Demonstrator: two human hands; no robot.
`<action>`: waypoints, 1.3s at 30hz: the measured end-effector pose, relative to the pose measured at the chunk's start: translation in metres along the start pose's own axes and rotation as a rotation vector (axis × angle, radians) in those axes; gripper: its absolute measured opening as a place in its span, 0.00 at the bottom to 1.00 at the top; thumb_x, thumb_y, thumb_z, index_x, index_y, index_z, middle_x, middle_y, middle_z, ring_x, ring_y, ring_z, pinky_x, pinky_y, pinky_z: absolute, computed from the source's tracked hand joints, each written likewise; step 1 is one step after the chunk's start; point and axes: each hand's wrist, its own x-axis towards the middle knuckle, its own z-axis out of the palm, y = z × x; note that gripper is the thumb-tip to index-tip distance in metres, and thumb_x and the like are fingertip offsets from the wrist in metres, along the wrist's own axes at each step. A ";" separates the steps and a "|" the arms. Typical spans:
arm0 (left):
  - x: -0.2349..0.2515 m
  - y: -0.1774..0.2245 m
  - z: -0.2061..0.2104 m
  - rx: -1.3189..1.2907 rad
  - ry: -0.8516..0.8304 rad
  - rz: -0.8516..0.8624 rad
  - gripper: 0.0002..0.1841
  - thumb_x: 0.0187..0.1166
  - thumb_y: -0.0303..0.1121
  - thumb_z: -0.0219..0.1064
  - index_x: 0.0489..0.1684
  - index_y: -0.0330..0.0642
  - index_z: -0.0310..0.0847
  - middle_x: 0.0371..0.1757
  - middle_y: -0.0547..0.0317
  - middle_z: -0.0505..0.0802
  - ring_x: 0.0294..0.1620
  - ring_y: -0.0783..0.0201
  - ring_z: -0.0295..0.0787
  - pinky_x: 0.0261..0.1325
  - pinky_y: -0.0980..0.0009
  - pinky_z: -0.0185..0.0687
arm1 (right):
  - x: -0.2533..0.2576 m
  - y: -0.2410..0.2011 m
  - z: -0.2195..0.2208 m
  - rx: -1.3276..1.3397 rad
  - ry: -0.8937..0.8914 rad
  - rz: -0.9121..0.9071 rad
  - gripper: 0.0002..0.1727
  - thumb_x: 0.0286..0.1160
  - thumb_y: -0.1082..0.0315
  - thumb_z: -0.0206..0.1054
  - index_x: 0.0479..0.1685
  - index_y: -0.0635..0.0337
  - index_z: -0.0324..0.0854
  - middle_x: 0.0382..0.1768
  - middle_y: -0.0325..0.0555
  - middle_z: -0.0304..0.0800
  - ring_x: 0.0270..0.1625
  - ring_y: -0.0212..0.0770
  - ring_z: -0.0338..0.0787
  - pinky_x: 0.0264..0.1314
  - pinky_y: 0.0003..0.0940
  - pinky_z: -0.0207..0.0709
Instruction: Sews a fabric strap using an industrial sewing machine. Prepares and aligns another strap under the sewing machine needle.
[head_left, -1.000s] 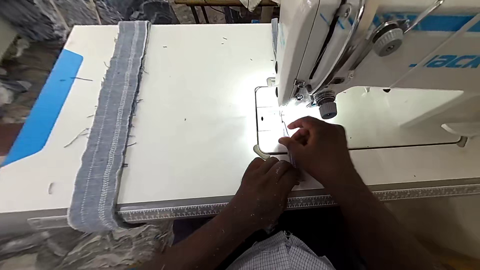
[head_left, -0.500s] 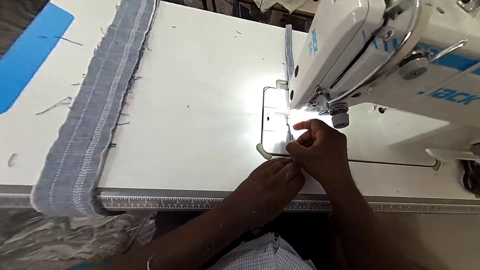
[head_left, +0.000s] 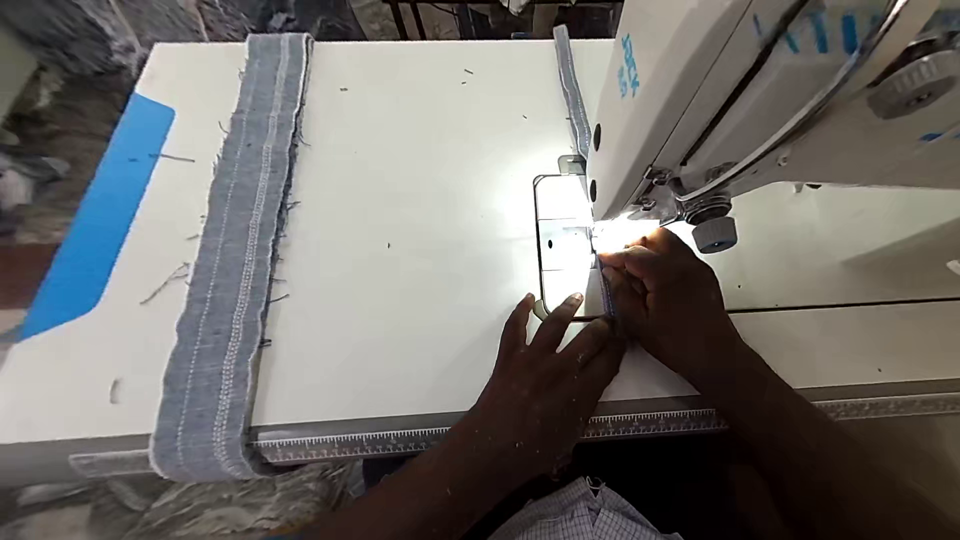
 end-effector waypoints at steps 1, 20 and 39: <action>0.005 -0.004 -0.001 0.009 -0.001 -0.002 0.18 0.89 0.43 0.55 0.69 0.58 0.86 0.75 0.67 0.87 0.86 0.49 0.68 0.85 0.31 0.54 | 0.000 0.001 0.002 0.007 0.009 -0.010 0.14 0.83 0.63 0.61 0.54 0.54 0.92 0.46 0.47 0.88 0.51 0.44 0.86 0.55 0.37 0.81; 0.047 -0.048 0.007 0.119 0.152 -0.040 0.18 0.83 0.41 0.56 0.62 0.52 0.90 0.65 0.59 0.91 0.76 0.54 0.80 0.85 0.44 0.59 | 0.023 0.048 0.002 -0.001 -0.100 -0.204 0.21 0.83 0.61 0.52 0.61 0.55 0.89 0.58 0.51 0.93 0.67 0.53 0.87 0.73 0.50 0.76; 0.070 0.006 0.003 0.107 0.059 -0.288 0.28 0.83 0.53 0.59 0.74 0.43 0.79 0.40 0.53 0.93 0.35 0.51 0.91 0.34 0.52 0.83 | -0.016 0.034 -0.030 -0.030 -0.022 -0.147 0.19 0.76 0.68 0.60 0.59 0.49 0.92 0.56 0.44 0.89 0.60 0.49 0.85 0.62 0.46 0.80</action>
